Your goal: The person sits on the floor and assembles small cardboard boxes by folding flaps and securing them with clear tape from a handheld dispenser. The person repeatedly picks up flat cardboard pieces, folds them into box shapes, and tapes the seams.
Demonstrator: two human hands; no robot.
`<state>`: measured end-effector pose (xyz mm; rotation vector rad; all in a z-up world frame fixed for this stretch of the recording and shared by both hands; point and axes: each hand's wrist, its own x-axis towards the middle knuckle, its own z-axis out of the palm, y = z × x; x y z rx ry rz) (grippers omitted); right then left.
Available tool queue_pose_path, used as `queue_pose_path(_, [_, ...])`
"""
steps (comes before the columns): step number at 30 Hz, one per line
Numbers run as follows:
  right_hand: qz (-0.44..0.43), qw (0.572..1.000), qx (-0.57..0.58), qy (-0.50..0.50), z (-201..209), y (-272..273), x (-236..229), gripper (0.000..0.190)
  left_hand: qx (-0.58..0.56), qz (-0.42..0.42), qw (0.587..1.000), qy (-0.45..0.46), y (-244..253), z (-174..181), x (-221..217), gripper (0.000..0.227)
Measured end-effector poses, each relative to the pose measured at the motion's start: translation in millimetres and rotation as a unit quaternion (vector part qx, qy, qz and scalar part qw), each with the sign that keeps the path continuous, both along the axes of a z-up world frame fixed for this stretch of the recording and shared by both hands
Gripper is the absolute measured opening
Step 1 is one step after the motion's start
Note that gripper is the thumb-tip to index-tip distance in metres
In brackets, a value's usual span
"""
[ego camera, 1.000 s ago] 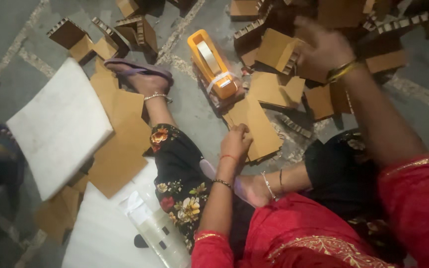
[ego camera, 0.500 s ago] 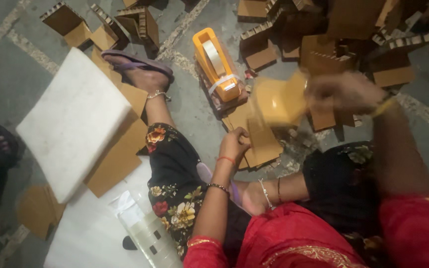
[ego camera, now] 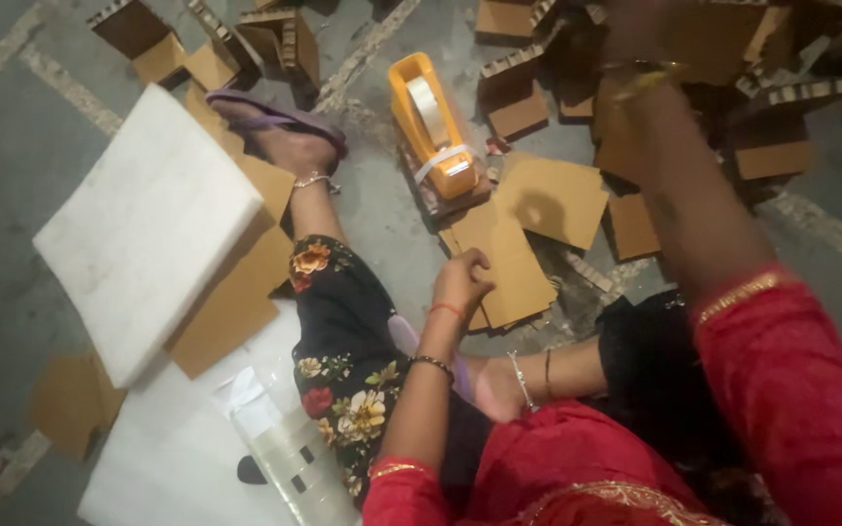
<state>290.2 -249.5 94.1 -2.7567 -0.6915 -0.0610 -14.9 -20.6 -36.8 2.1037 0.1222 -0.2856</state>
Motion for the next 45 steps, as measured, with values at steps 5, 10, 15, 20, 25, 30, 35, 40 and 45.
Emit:
queue_pose_path(5, [-0.008,0.982,-0.059,-0.180,-106,17,44,0.042,-0.048,0.007,0.999,0.006,-1,-10,3,0.034])
queue_pose_path(10, [-0.118,0.931,-0.198,-0.282,-151,33,6,0.030,-0.006,-0.004,1.000,0.021,0,-9,6,0.036])
queue_pose_path(15, [-0.019,0.959,-0.053,-0.277,-82,-2,-51,0.019,0.030,0.027,0.999,0.000,1,-1,4,0.061])
queue_pose_path(20, [0.026,0.986,0.144,-0.076,12,-27,-163,0.029,-0.118,0.120,0.984,-0.062,1,-14,1,0.081])
queue_pose_path(25, [0.136,0.989,0.063,0.001,15,1,-251,0.031,-0.303,0.088,0.942,0.117,10,-60,5,0.082])
queue_pose_path(30, [0.155,0.986,0.054,0.000,-37,20,-270,0.029,-0.398,0.135,0.888,0.188,12,-102,12,0.067])
queue_pose_path(35, [0.182,0.983,0.017,0.002,-65,17,-274,0.032,-0.441,0.156,0.869,0.162,12,-112,11,0.054])
queue_pose_path(40, [0.097,0.981,-0.006,-0.167,-80,27,-287,0.052,-0.355,-0.001,0.935,-0.008,28,-96,3,0.061])
queue_pose_path(45, [0.149,0.987,0.007,-0.067,-89,29,-281,0.056,-0.061,-0.117,0.970,-0.204,32,-50,-8,0.077])
